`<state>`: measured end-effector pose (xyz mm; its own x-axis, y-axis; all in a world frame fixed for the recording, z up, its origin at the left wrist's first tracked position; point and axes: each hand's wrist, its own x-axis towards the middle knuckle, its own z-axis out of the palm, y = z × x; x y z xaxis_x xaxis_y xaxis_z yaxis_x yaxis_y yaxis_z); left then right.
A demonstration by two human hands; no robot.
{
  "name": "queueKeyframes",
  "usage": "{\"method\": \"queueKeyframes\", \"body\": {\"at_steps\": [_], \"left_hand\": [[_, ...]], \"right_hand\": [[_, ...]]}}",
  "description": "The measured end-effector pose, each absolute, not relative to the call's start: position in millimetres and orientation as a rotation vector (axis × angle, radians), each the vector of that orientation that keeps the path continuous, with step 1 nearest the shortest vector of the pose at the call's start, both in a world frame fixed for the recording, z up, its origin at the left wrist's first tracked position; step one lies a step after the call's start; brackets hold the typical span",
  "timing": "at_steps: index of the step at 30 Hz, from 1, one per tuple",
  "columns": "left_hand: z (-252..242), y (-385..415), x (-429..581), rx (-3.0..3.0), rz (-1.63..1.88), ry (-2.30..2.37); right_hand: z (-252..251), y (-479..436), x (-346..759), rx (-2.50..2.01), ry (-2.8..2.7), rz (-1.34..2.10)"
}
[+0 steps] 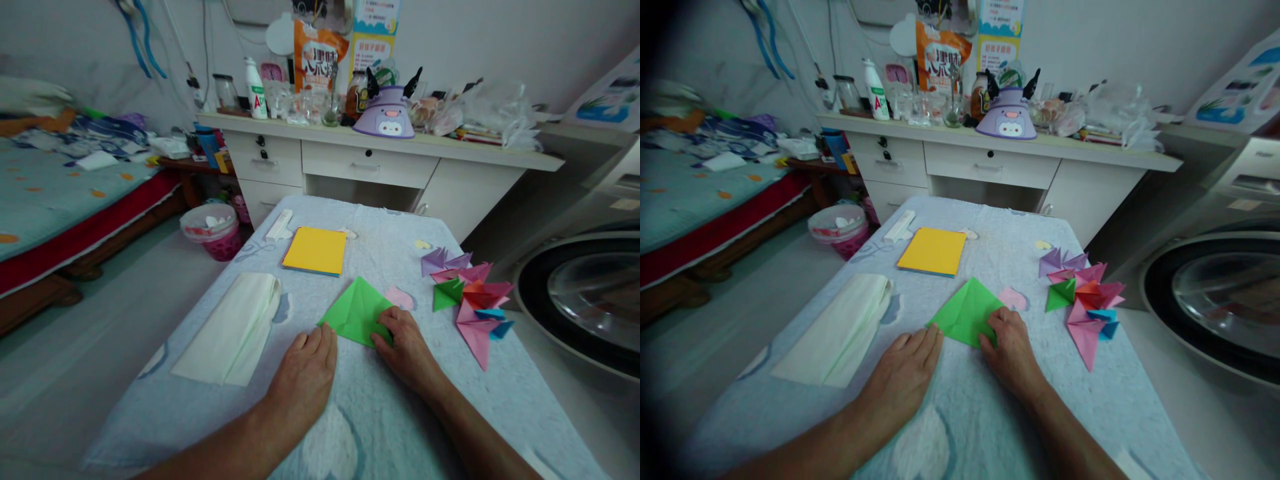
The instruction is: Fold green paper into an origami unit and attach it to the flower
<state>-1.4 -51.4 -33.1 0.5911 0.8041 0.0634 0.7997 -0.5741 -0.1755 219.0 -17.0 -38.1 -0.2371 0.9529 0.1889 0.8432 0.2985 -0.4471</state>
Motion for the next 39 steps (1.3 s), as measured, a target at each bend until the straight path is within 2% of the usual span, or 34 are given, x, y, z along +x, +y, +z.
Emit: {"method": "queueKeyframes", "body": {"at_steps": [20,39], "left_hand": [[-30,-61,16,-2.522,-0.035,-1.532],[-34,-61,7,-2.554,-0.026,-1.484]], "right_hand": [[-38,-17,220,-1.556,-2.126,0.324],[-36,-18,220,-1.583,-2.161,0.343]]}}
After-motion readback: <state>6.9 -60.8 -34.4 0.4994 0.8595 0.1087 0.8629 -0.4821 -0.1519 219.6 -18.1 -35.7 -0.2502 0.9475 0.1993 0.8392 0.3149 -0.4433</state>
